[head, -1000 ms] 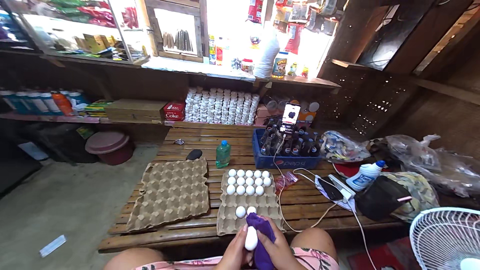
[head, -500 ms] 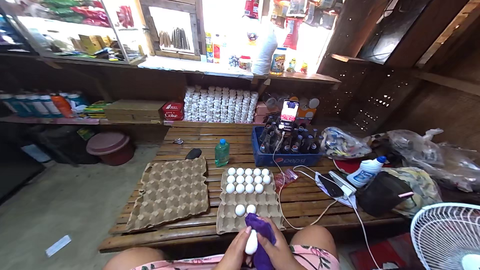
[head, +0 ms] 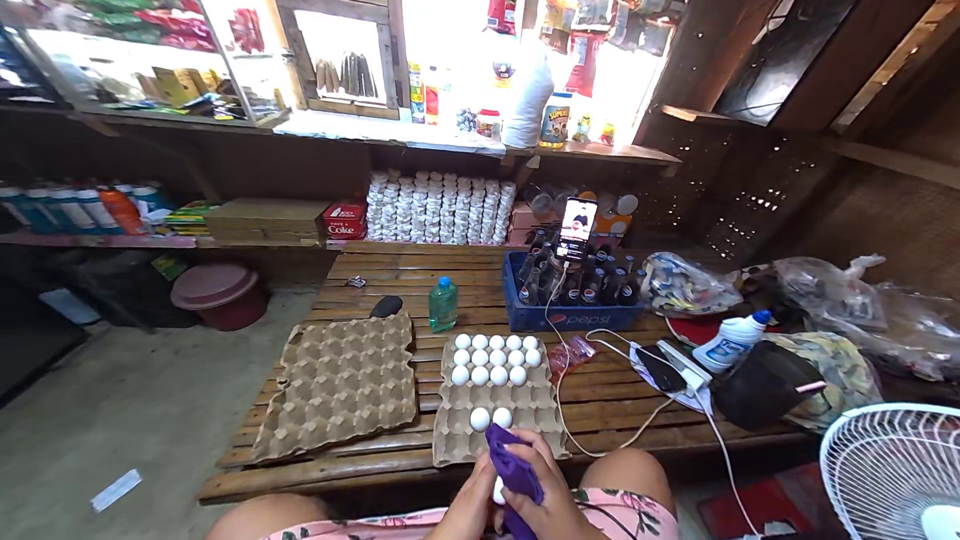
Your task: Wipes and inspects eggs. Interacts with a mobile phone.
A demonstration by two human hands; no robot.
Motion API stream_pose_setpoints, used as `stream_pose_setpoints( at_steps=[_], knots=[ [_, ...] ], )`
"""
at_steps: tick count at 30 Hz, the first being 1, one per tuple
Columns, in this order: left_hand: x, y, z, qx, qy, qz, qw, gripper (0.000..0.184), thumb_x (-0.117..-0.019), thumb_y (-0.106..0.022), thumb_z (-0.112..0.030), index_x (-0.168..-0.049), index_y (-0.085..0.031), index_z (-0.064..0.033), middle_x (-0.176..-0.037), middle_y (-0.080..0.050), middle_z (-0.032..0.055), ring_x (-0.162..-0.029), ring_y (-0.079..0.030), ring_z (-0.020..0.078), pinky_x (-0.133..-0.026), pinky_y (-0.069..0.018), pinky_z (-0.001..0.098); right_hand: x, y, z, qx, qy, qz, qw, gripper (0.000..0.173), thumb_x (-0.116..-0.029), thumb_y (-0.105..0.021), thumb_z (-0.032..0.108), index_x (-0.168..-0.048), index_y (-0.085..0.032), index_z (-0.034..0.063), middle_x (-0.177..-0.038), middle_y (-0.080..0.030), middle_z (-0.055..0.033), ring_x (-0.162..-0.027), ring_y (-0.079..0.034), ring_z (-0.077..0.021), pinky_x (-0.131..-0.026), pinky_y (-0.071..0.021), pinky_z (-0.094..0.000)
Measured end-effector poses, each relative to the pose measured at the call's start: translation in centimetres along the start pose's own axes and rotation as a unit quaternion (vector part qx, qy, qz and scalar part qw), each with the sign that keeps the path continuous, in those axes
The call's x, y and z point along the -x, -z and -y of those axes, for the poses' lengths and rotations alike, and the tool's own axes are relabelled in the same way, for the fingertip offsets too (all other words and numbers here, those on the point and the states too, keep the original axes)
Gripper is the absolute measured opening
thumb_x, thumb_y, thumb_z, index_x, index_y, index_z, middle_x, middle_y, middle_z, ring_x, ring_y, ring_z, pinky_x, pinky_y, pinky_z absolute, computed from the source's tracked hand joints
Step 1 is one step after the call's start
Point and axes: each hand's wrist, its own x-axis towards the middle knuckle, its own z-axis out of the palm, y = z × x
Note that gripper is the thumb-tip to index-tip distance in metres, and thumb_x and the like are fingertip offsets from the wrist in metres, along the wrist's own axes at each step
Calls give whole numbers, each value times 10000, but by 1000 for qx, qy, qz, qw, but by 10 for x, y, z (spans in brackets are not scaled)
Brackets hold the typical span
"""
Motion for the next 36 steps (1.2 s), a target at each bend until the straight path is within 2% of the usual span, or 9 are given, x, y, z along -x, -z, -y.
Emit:
stream_pose_setpoints(
  at_steps=[5,12,15,19,22,25,30,32,36],
  knots=[
    [0,1,1,2,-1,-10,1000,334,-1085,-243,-329,-1209,-446,-96,-798,-582,-64,-632,-543,13,-607,-491,208,-2,0,2,-40,-99,-29,994,579,-937,-667,383,-1297,-611,-67,-1381,-542,-214,-1300,-522,-209,-1103,-442,-360],
    [1,-4,-6,73,1,-78,994,462,-1103,-135,-333,-1392,-363,-53,-1084,-688,51,-952,-693,122,-845,-587,336,2,-1,-4,53,73,21,996,507,-1010,-535,525,-1352,-611,158,-1413,-504,-213,-1345,-488,-239,-1117,-435,-391],
    [1,-2,1,12,-2,-37,999,484,-1087,-122,-336,-1373,-378,-41,-1042,-649,1,-833,-646,51,-757,-566,272,1,-3,-6,67,70,2,995,443,-1013,-554,479,-1335,-628,183,-1407,-513,-203,-1344,-490,-231,-1121,-432,-386],
    [-3,4,4,-41,5,10,999,471,-1089,-236,-376,-1367,-406,-36,-1055,-602,7,-804,-600,35,-715,-529,240,0,-2,-4,35,-23,-51,998,467,-999,-583,411,-1305,-658,66,-1372,-515,-221,-1302,-503,-212,-1087,-456,-352],
    [-2,2,4,-13,-2,-23,1000,395,-1083,-246,-354,-1243,-461,-64,-904,-613,-22,-732,-594,37,-682,-524,235,-1,-2,-6,33,-66,-79,994,499,-982,-591,391,-1296,-654,8,-1342,-525,-229,-1265,-522,-209,-1059,-469,-332],
    [-2,1,0,54,-15,-81,995,451,-1096,-160,-360,-1229,-479,-71,-848,-640,-13,-699,-612,60,-671,-540,244,2,-2,-7,61,-25,-68,996,429,-957,-653,361,-1269,-681,69,-1319,-545,-220,-1259,-530,-216,-1058,-470,-345],
    [-1,0,-4,50,7,-89,995,500,-1105,-143,-348,-1382,-424,-42,-1027,-685,33,-881,-671,95,-798,-572,308,3,-6,-6,85,74,-36,993,335,-945,-695,385,-1255,-678,257,-1296,-554,-148,-1268,-519,-174,-1077,-454,-319],
    [1,-1,-1,6,20,-49,999,415,-1091,-182,-307,-1314,-451,-84,-944,-659,-40,-738,-614,25,-684,-539,240,1,-5,-7,84,84,-39,992,320,-953,-688,383,-1256,-675,278,-1291,-565,-125,-1267,-523,-166,-1079,-454,-320],
    [-6,6,7,-7,24,2,1000,397,-1093,-214,-342,-1269,-467,-92,-904,-614,-44,-692,-571,25,-641,-509,226,-1,-2,-6,36,-12,-59,998,385,-934,-705,352,-1235,-720,113,-1265,-596,-160,-1221,-556,-178,-1041,-487,-326]
  ],
)
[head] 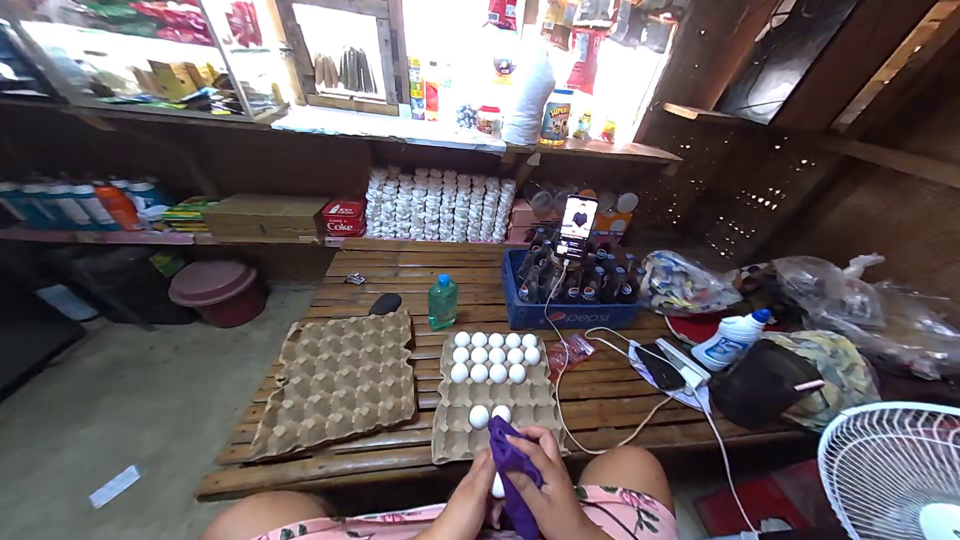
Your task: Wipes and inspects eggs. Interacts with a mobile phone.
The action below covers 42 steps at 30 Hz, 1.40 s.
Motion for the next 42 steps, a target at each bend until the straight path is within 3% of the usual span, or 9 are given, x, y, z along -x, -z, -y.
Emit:
stream_pose_setpoints(
  at_steps=[4,8,14,19,23,29,34,38,42],
  knots=[
    [0,-2,-2,42,-19,-50,998,369,-1091,-233,-350,-1224,-455,-87,-794,-607,-39,-646,-572,41,-623,-511,227,1,1,-4,-24,-8,-17,1000,429,-939,-704,318,-1245,-660,20,-1222,-635,-137,-1186,-589,-137,-1037,-493,-301],
    [1,-5,-8,80,-23,-110,991,398,-1105,-196,-348,-1305,-409,-78,-885,-668,13,-708,-639,78,-667,-553,260,5,1,-2,-22,49,-4,999,335,-898,-768,298,-1150,-673,99,-1190,-633,-103,-1193,-583,-131,-1037,-497,-297],
    [2,-1,1,3,5,6,1000,411,-1087,-197,-344,-1277,-468,-101,-919,-624,-41,-649,-556,16,-601,-498,206,0,2,2,-52,1,-13,999,308,-891,-769,310,-1114,-729,100,-1244,-631,-98,-1217,-571,-128,-1030,-502,-288],
    [1,-2,-4,39,-14,-55,998,378,-1085,-225,-346,-1220,-466,-87,-787,-609,-25,-615,-569,47,-585,-505,213,-1,6,0,-65,-75,-37,994,323,-876,-760,289,-1079,-741,39,-1239,-637,-113,-1193,-582,-131,-1012,-504,-284],
    [1,-3,-8,70,-16,-115,991,429,-1103,-179,-366,-1245,-474,-88,-794,-636,-6,-624,-590,64,-593,-516,228,3,6,1,-43,-18,-9,999,303,-867,-783,284,-1089,-755,80,-1232,-636,-111,-1207,-571,-123,-1030,-492,-275],
    [4,-5,-4,7,9,-5,1000,418,-1093,-172,-344,-1258,-489,-125,-870,-653,-65,-649,-572,10,-604,-503,208,-1,4,6,-25,11,3,1000,300,-890,-765,335,-1091,-755,113,-1235,-638,-112,-1215,-572,-139,-1039,-491,-294],
    [2,-1,-2,39,-18,-36,998,407,-1086,-192,-360,-1234,-461,-93,-781,-608,-36,-607,-557,39,-580,-498,214,-2,4,0,-65,-55,-39,996,312,-883,-755,299,-1044,-738,32,-1231,-638,-107,-1193,-580,-119,-1013,-502,-274],
    [3,-6,-12,94,-25,-114,989,512,-1100,-117,-378,-1177,-542,-102,-823,-684,-9,-657,-624,62,-611,-538,238,4,4,3,-55,20,3,998,282,-872,-791,324,-1070,-738,131,-1248,-625,-89,-1229,-558,-112,-1037,-491,-274],
    [12,-12,-18,68,17,-84,994,421,-1099,-162,-274,-1245,-507,-81,-927,-703,-20,-835,-681,75,-768,-582,304,2,2,3,8,110,33,993,255,-875,-781,351,-1083,-747,206,-1252,-625,-104,-1247,-545,-151,-1068,-455,-304]
  ],
)
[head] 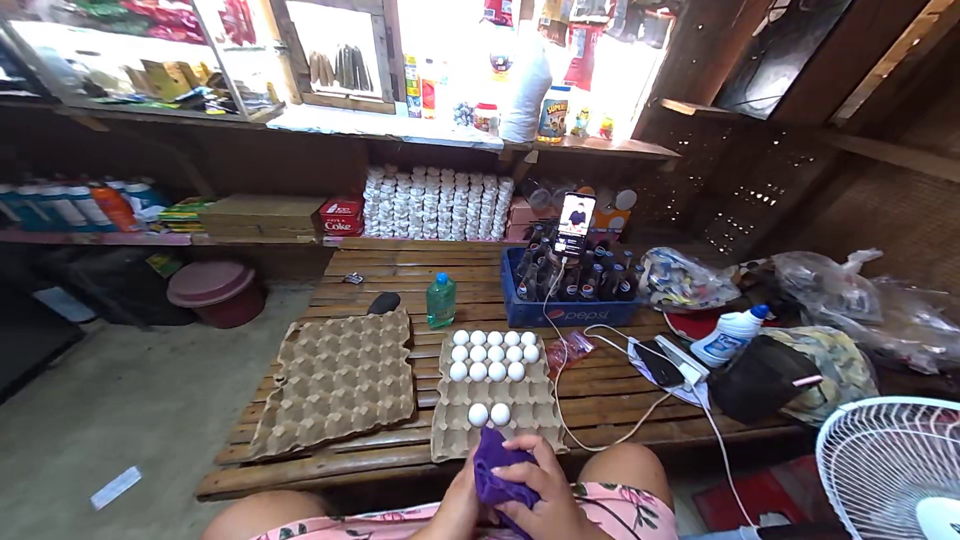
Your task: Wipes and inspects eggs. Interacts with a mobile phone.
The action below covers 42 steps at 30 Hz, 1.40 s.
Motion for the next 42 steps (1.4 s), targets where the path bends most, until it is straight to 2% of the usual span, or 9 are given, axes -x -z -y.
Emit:
stream_pose_setpoints(
  at_steps=[3,5,9,17,22,27,32,36,42],
  knots=[
    [-5,4,8,-38,11,63,997,378,-1091,-172,-291,-1144,-520,-153,-751,-638,-98,-614,-560,4,-605,-498,209,-4,1,2,-27,-54,-22,998,267,-872,-788,338,-1073,-754,166,-1254,-626,-90,-1245,-549,-137,-1056,-474,-297],
    [-10,10,13,-50,0,102,994,392,-1087,-177,-338,-1254,-470,-138,-825,-628,-81,-625,-546,4,-595,-487,201,-6,2,1,-63,-116,-51,990,292,-867,-790,327,-1060,-756,111,-1251,-627,-91,-1223,-562,-114,-1033,-494,-277],
    [-11,10,14,-15,-22,68,997,383,-1080,-202,-356,-1215,-463,-111,-793,-625,-39,-626,-572,37,-595,-503,217,-5,2,-4,-100,-159,-86,978,310,-877,-767,320,-1018,-734,45,-1236,-633,-91,-1198,-573,-101,-1014,-499,-259],
    [0,-3,-3,41,-22,0,999,559,-1106,-77,-351,-1264,-534,-71,-1018,-722,14,-950,-698,119,-860,-588,347,1,-2,-2,-25,6,-15,1000,247,-886,-778,365,-1095,-727,245,-1287,-592,-48,-1272,-515,-111,-1076,-451,-279],
    [-8,6,9,-37,-7,98,994,432,-1087,-154,-329,-1210,-523,-143,-894,-679,-77,-725,-615,10,-665,-528,217,-6,2,1,-81,-100,-46,991,277,-863,-795,301,-1061,-751,113,-1254,-628,-84,-1224,-563,-117,-1034,-498,-285],
    [-11,9,12,-21,-15,64,998,425,-1079,-212,-366,-1220,-511,-99,-857,-647,-37,-677,-590,33,-638,-517,217,-4,3,-5,-125,-178,-82,973,319,-883,-758,313,-1018,-720,26,-1230,-634,-98,-1195,-577,-118,-1013,-504,-278],
    [-7,1,0,56,-18,-15,998,561,-1107,-85,-380,-1176,-561,-90,-900,-723,16,-769,-689,97,-706,-580,272,0,1,-2,-90,-90,-31,991,279,-854,-807,323,-1063,-736,153,-1266,-606,-70,-1241,-539,-96,-1046,-481,-270],
    [-4,2,5,-10,4,41,999,471,-1098,-110,-321,-1175,-535,-134,-842,-696,-57,-718,-645,40,-665,-549,247,0,-1,-4,-32,-28,-10,999,273,-874,-787,357,-1100,-728,216,-1287,-598,-75,-1271,-527,-129,-1074,-464,-299],
    [-14,10,11,-23,8,75,997,439,-1093,-172,-374,-1227,-514,-134,-799,-646,-46,-622,-559,27,-592,-487,209,-5,2,-3,-95,-167,-55,980,322,-890,-754,316,-1047,-712,38,-1263,-614,-112,-1222,-563,-135,-1031,-496,-294]
  ],
)
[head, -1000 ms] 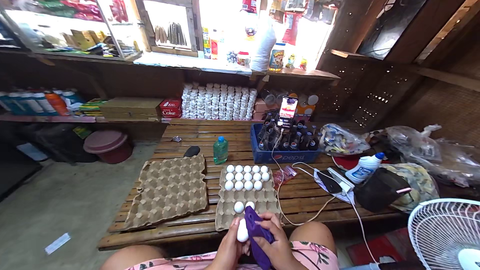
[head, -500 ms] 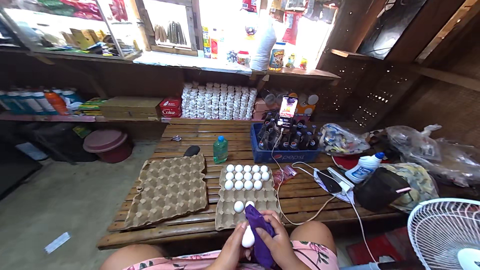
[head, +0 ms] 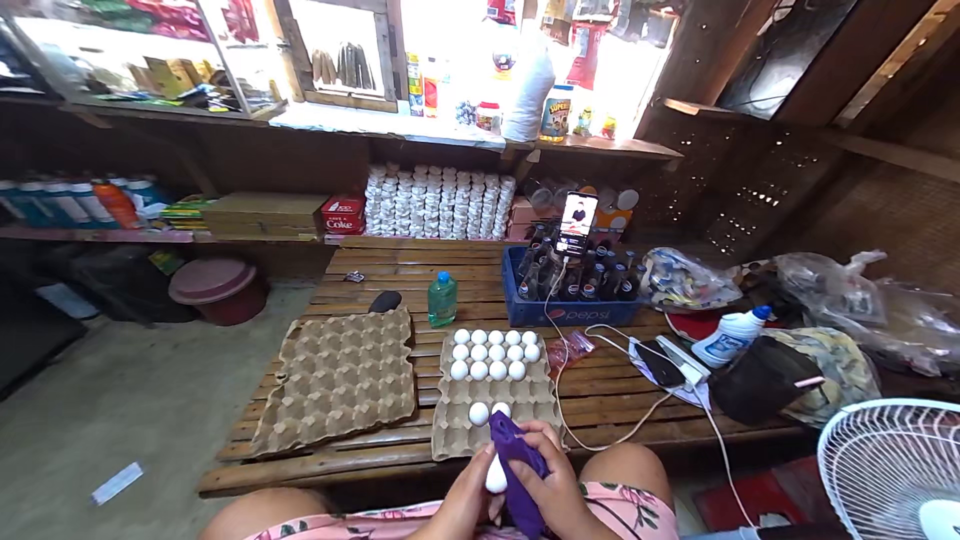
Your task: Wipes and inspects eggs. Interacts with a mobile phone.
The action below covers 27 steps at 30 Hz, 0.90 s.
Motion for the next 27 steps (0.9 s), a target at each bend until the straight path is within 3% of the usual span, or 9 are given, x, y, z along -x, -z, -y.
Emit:
stream_pose_setpoints(
  at_steps=[4,7,9,11,15,18,20,23,27],
  knots=[
    [0,-7,-10,56,1,-85,995,607,-1099,-83,-421,-1110,-592,-92,-811,-698,2,-678,-640,79,-643,-542,254,4,0,-2,17,37,18,999,301,-865,-785,292,-1060,-720,73,-1261,-606,-117,-1239,-547,-126,-1045,-483,-287],
    [4,-9,-14,71,16,-75,994,636,-1101,-55,-421,-1210,-576,-73,-944,-736,44,-837,-711,141,-754,-594,331,6,-2,-5,66,120,57,989,293,-867,-798,323,-1112,-716,186,-1296,-592,-109,-1284,-524,-147,-1085,-460,-313],
    [6,-9,-10,40,22,-47,998,546,-1098,-73,-362,-1163,-560,-126,-849,-712,-19,-729,-666,72,-664,-561,265,4,-1,-5,92,138,75,983,328,-888,-769,353,-1178,-705,213,-1340,-584,-124,-1311,-515,-195,-1105,-445,-365],
    [4,-6,-5,16,20,-18,1000,489,-1094,-105,-343,-1122,-554,-151,-758,-664,-53,-615,-587,32,-589,-507,218,2,0,-2,79,96,83,989,379,-917,-731,352,-1237,-711,150,-1361,-588,-153,-1303,-531,-229,-1095,-456,-405],
    [1,-3,-3,1,11,-7,1000,506,-1096,-129,-378,-1187,-547,-108,-823,-674,-30,-671,-608,48,-636,-525,235,1,2,3,15,-37,66,997,469,-965,-644,284,-1299,-635,-45,-1359,-597,-201,-1279,-569,-212,-1093,-466,-374],
    [1,-3,-3,29,-9,-20,999,419,-1089,-199,-364,-1224,-483,-87,-828,-660,-16,-671,-612,53,-640,-533,231,4,1,4,-3,-61,57,997,491,-980,-621,278,-1320,-598,-77,-1377,-580,-213,-1282,-566,-189,-1100,-458,-345],
    [2,-5,-5,64,-5,-51,997,391,-1102,-218,-352,-1247,-464,-85,-850,-674,10,-691,-635,76,-648,-543,244,5,2,0,27,4,82,996,465,-976,-636,296,-1319,-636,-18,-1409,-560,-214,-1326,-533,-236,-1120,-441,-402],
    [4,-7,-9,98,0,-84,992,420,-1117,-210,-349,-1292,-475,-75,-948,-720,62,-788,-700,136,-706,-584,296,5,1,-6,88,121,108,983,407,-970,-669,338,-1335,-662,158,-1458,-538,-186,-1364,-506,-269,-1136,-423,-460],
    [4,-5,-8,63,2,-56,996,371,-1106,-235,-347,-1263,-475,-113,-862,-701,4,-678,-648,72,-621,-544,233,3,1,-6,86,128,104,983,414,-965,-680,333,-1341,-654,161,-1465,-542,-163,-1371,-504,-257,-1145,-421,-456]
  ],
)
